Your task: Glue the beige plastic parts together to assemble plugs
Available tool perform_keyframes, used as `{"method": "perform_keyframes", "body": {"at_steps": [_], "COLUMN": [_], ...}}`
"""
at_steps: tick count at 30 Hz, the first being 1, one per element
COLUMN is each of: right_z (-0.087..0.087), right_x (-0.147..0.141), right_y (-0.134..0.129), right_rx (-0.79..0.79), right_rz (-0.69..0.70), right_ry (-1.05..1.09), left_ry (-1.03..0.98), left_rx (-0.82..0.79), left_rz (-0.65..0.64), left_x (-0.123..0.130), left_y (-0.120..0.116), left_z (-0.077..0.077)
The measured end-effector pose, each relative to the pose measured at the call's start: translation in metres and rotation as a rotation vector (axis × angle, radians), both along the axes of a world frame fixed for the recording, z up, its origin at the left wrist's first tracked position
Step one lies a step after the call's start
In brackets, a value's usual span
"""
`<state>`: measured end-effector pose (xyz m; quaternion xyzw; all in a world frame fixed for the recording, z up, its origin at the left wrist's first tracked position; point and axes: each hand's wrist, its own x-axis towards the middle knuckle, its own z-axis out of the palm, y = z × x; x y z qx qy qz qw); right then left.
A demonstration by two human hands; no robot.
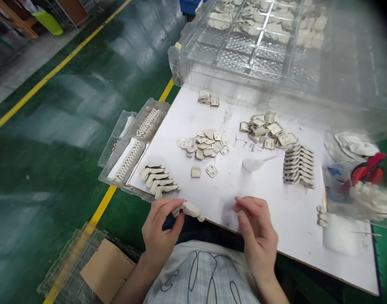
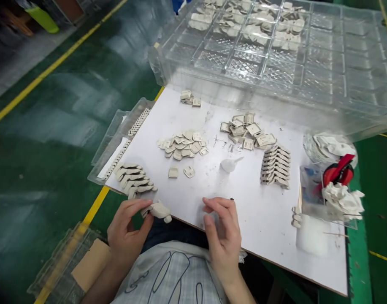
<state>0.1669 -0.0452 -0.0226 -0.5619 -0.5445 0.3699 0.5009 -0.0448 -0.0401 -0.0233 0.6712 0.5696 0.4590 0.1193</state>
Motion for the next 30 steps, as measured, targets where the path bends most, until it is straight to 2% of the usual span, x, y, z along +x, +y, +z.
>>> {"method": "perform_keyframes", "body": {"at_steps": [3,6,13,17,21,25,27,30], "right_z": [-0.001,0.0,-0.002,0.003,0.007,0.001,-0.003,-0.004], "right_x": [0.005,0.007,0.003,-0.002,-0.026,-0.057,-0.064,-0.059], "right_y": [0.004,0.005,0.002,0.004,0.017,0.036,0.042,0.045], "right_rx": [-0.007,-0.018,-0.018,-0.003,0.121,0.322,0.376,0.369], "right_rz": [-0.048,-0.083,-0.112,-0.001,0.203,0.364,0.38,0.304], "right_ry": [-0.017,-0.016,0.043,0.017,-0.172,-0.365,-0.384,-0.362], "left_ry": [0.234,0.26,0.23,0.233,0.243,0.266,0.263,0.227], "left_rx": [0.091,0.104,0.155,0.195,0.208,0.207,0.19,0.154], "left_rz": [0.182,0.243,0.206,0.169,0.13,0.104,0.084,0.019], "left_x": [-0.011,-0.012,-0.004,-0.005,-0.01,-0.013,-0.014,-0.015], "left_y": [-0.003,-0.001,0.015,0.019,0.018,0.016,0.014,0.011], "left_z": [-0.007,-0.011,-0.021,-0.021,-0.022,-0.023,-0.024,-0.028]}}
